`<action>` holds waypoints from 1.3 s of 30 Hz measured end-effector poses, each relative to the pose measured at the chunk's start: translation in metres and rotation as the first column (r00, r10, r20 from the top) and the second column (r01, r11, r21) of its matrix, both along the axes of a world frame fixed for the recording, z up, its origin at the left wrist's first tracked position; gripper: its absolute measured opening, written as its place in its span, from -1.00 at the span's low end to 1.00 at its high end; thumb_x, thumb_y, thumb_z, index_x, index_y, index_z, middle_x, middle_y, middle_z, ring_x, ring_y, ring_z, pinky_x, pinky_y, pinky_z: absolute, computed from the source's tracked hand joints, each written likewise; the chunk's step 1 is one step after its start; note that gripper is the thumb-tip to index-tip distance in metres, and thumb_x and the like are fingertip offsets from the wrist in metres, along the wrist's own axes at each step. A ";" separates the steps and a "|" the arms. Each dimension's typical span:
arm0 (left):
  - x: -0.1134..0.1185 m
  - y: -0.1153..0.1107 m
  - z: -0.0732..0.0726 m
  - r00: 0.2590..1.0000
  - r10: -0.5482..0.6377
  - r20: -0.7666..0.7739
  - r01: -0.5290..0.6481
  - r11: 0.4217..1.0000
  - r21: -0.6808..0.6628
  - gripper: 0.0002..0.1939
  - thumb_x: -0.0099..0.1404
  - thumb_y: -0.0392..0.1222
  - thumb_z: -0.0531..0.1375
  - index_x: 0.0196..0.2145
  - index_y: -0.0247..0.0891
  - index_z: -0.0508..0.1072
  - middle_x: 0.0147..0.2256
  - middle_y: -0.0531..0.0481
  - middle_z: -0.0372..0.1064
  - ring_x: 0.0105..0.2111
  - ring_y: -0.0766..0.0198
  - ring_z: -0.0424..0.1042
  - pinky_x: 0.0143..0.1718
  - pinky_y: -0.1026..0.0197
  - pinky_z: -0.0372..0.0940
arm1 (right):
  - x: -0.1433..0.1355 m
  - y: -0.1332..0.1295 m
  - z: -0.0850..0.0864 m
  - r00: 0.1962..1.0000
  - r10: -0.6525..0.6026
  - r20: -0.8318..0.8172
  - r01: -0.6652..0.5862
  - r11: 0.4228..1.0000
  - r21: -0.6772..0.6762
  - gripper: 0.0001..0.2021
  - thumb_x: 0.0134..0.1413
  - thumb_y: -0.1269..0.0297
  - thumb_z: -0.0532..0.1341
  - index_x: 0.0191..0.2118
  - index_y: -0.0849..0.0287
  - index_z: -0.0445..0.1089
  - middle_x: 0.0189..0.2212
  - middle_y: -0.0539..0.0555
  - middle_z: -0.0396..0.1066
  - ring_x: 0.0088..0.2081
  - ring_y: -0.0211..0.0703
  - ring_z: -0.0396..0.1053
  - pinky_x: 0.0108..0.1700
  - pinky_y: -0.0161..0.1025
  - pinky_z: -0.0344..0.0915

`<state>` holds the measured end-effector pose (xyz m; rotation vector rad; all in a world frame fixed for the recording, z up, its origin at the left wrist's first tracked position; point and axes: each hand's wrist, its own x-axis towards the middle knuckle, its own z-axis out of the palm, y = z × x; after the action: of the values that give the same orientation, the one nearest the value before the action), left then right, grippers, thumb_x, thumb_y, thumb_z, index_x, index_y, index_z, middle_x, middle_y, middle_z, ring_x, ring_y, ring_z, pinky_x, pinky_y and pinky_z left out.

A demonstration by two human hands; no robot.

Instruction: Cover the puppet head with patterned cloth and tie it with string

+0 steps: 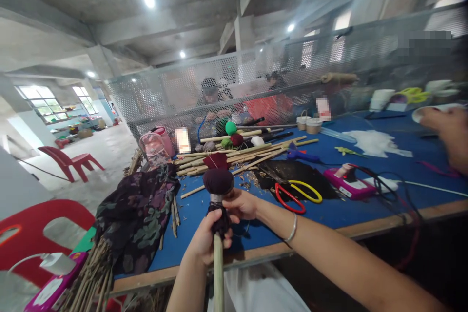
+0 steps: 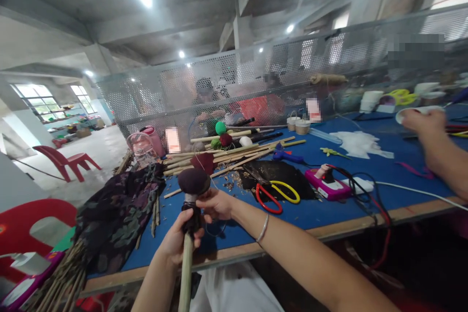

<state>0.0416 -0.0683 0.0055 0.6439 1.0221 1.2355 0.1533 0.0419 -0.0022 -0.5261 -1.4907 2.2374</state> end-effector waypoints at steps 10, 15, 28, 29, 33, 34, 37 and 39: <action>0.021 -0.010 0.015 0.431 0.415 -0.802 -0.285 0.905 0.315 -0.43 0.29 -0.13 -0.03 0.18 -0.53 0.10 0.15 -0.46 0.12 0.16 -0.06 0.14 0.12 -0.03 0.04 | -0.011 -0.003 0.004 0.987 -0.143 -0.075 0.147 0.988 0.043 -0.62 -0.47 0.16 0.45 -0.49 0.32 0.41 -0.64 -0.06 0.34 -0.64 -0.45 0.13 -0.56 -0.39 -0.04; 0.032 0.001 0.008 0.476 0.513 -0.714 -0.338 0.856 0.390 -0.36 0.24 -0.01 0.07 0.16 -0.47 0.09 0.14 -0.41 0.15 0.13 0.00 0.18 0.10 0.04 0.09 | -0.012 -0.002 0.008 0.980 -0.185 -0.080 0.195 0.970 0.145 -0.64 -0.40 0.12 0.40 -0.47 0.31 0.45 -0.57 -0.01 0.39 -0.51 -0.32 0.23 -0.43 -0.33 0.09; 0.006 0.005 0.007 0.519 0.598 -0.611 -0.400 0.802 0.445 -0.64 0.19 -0.03 0.12 -0.14 -0.31 0.37 -0.24 -0.17 0.45 -0.22 0.14 0.42 -0.18 0.15 0.29 | 0.001 0.000 0.018 0.966 -0.256 -0.040 0.257 0.924 0.282 -0.71 -0.30 0.14 0.36 -0.61 0.23 0.30 -0.86 -0.21 0.03 -0.77 -0.47 -0.12 -0.67 -0.36 -0.29; 0.006 0.005 0.007 0.554 0.577 -0.600 -0.408 0.817 0.408 -0.61 0.17 0.02 0.13 -0.14 -0.30 0.37 -0.32 -0.12 0.45 -0.32 0.17 0.44 -0.29 0.18 0.31 | 0.000 0.000 0.016 0.970 -0.242 -0.029 0.241 0.933 0.269 -0.69 -0.32 0.13 0.37 -0.61 0.23 0.29 -0.87 -0.21 0.03 -0.78 -0.47 -0.12 -0.68 -0.36 -0.29; 0.007 0.003 0.012 0.757 0.411 -0.508 -0.374 0.910 0.179 -0.50 0.11 0.22 0.12 -0.18 -0.25 0.33 -0.69 0.20 0.12 -0.76 0.41 0.11 -0.75 0.36 0.00 | -0.006 0.003 0.010 0.986 -0.168 0.001 0.165 0.972 0.166 -0.63 -0.38 0.10 0.40 -0.53 0.19 0.24 -0.83 -0.26 0.00 -0.80 -0.50 -0.18 -0.71 -0.37 -0.30; 0.008 0.002 0.013 0.800 0.371 -0.472 -0.349 0.927 0.137 -0.49 0.09 0.26 0.12 -0.24 -0.24 0.32 -0.72 0.24 0.03 -0.79 0.44 0.03 -0.78 0.39 -0.07 | -0.006 0.003 0.008 0.990 -0.142 0.006 0.140 0.980 0.140 -0.61 -0.39 0.10 0.41 -0.51 0.18 0.23 -0.83 -0.27 -0.01 -0.79 -0.51 -0.20 -0.72 -0.38 -0.31; 0.010 0.000 0.010 0.910 0.227 -0.347 -0.231 0.972 0.030 -0.51 0.01 0.28 0.18 -0.41 -0.22 0.24 -0.74 0.28 -0.05 -0.78 0.50 -0.04 -0.77 0.43 -0.12 | -0.006 0.004 0.004 0.998 -0.060 0.029 0.057 0.994 0.093 -0.58 -0.43 0.14 0.44 -0.54 0.19 0.20 -0.83 -0.26 -0.01 -0.79 -0.52 -0.18 -0.73 -0.39 -0.31; 0.010 0.000 0.003 0.950 0.138 -0.280 -0.149 0.989 -0.019 -0.54 -0.03 0.20 0.25 -0.44 -0.22 0.21 -0.75 0.28 -0.03 -0.78 0.51 -0.05 -0.77 0.43 -0.13 | -0.005 0.005 0.002 0.999 -0.029 0.039 0.026 0.997 0.074 -0.59 -0.45 0.16 0.45 -0.55 0.21 0.22 -0.83 -0.24 0.03 -0.81 -0.52 -0.16 -0.74 -0.39 -0.31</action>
<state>0.0513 -0.0682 0.0088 0.7368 1.3446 1.2701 0.1488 0.0468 -0.0003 -0.5685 -1.5695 2.1543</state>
